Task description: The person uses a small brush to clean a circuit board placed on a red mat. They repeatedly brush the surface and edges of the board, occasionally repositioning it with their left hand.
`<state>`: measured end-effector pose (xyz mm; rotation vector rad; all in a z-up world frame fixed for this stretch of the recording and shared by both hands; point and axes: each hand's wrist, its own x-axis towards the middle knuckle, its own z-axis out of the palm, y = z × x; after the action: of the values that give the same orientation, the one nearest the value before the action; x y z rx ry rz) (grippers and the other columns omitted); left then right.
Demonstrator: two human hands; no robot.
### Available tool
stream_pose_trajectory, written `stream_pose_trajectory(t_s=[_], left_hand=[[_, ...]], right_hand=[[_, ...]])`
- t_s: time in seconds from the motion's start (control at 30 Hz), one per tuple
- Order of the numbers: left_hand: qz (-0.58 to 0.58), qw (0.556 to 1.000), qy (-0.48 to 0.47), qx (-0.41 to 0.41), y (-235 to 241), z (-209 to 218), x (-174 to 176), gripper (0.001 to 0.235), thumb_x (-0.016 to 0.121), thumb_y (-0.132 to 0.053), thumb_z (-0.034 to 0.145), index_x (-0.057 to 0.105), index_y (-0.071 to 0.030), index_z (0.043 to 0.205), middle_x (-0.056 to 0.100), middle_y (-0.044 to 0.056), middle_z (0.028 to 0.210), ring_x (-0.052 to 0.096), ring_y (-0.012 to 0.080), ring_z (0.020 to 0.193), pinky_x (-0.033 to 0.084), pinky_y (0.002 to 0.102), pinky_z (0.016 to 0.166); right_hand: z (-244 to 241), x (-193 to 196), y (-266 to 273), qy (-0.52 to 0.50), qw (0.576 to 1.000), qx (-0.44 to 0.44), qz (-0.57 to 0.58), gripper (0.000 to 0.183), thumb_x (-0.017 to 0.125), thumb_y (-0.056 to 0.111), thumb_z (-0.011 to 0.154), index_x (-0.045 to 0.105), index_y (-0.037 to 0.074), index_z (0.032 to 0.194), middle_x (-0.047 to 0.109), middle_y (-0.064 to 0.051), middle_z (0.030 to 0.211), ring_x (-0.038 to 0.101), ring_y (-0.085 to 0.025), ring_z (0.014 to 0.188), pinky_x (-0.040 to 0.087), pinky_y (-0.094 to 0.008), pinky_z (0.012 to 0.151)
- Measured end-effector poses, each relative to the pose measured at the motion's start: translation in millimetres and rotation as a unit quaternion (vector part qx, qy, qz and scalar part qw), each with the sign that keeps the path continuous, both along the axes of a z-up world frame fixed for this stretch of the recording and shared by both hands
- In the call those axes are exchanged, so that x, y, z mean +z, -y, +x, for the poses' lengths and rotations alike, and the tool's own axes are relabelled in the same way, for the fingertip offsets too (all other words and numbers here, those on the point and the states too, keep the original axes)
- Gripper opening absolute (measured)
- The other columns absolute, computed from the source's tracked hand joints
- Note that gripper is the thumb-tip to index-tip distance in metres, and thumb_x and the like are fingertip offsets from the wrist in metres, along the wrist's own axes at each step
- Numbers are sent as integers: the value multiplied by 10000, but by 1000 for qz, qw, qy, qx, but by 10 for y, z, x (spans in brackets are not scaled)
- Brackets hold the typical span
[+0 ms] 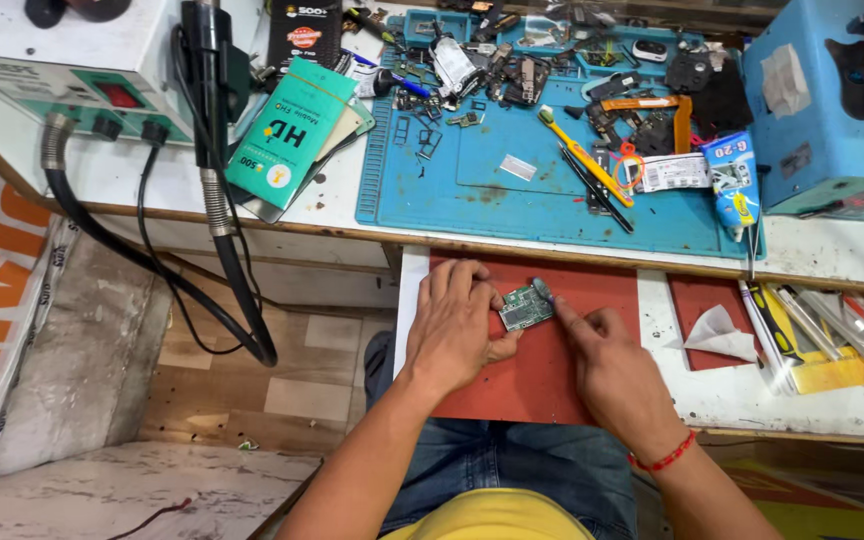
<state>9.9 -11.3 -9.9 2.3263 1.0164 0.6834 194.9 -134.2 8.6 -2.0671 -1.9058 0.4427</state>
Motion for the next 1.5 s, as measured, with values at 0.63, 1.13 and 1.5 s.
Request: stream_pose_trajectory(t_s=[0.63,1.13,1.5], left_hand=[[33,999,24,-1,-4,-41,-27,406,903,-292,632,694,-94,917,586,78,1184,501,314,1217,399,474,1000],[47,999,22,5,-4,-18,-78,412,900,-299,660,691,-85,943,583,80,1191,492,328,1225,397,489,1002],[48,999,12,4,-24,-35,-92,412,898,-300,670,685,-86,949,583,77,1177,500,312,1230,401,480,1014]], right_hand=[[-29,92,-1,-4,999,-32,-42,621,531,28,848,550,195,1446,624,-145,1136,672,-403,709,556,-494,596],[-67,158,-42,42,998,-44,15,594,574,28,897,563,162,1476,630,-139,1036,673,-377,750,544,-477,594],[-25,91,-7,13,999,-3,-34,627,579,30,826,596,220,1423,645,-144,1095,677,-382,685,559,-476,599]])
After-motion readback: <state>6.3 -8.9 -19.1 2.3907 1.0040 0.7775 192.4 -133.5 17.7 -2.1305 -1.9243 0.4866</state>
